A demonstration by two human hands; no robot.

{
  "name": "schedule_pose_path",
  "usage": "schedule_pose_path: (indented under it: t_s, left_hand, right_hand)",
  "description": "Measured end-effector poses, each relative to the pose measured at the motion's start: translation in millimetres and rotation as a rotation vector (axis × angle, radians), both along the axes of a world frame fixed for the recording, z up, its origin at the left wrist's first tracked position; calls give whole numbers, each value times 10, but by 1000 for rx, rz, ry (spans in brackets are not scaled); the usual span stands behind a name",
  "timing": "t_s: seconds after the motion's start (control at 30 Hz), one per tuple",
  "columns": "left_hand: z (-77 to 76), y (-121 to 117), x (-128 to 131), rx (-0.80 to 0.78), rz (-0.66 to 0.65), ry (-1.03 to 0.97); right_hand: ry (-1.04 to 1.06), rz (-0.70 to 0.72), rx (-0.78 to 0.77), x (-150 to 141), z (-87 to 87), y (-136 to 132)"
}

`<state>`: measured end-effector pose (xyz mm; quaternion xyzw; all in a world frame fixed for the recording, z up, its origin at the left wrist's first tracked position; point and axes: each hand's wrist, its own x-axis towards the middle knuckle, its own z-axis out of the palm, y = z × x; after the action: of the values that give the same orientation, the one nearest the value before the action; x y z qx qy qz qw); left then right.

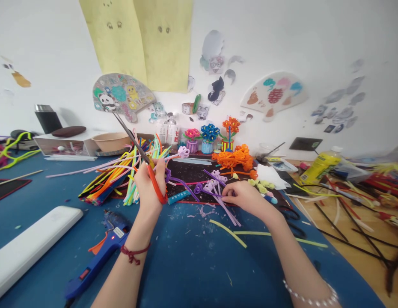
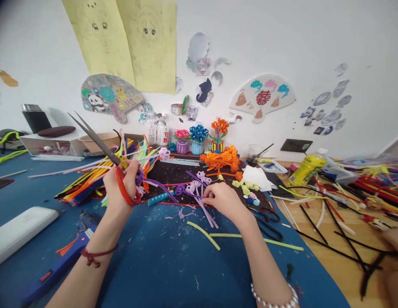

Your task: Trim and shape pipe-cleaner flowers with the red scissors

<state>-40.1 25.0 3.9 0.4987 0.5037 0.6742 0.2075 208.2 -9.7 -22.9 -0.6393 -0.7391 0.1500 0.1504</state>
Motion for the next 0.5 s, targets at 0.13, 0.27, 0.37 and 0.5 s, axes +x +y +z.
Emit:
schedule_pose_path:
  t_s: [0.13,0.27,0.37,0.5]
  left_hand:
    - [-12,2,15,32,24,29]
    - [-10,-3,17,30,20,36]
    - [-14,4,13,22,24,18]
    - [-45,40,15,6,15,-46]
  right_hand:
    - [-17,0,1,3,-9,18]
    - [-24,-7,23,12,-14,24]
    - [-28,-10,37,18,-16,26]
    - [-36,-3,23,25,-26,34]
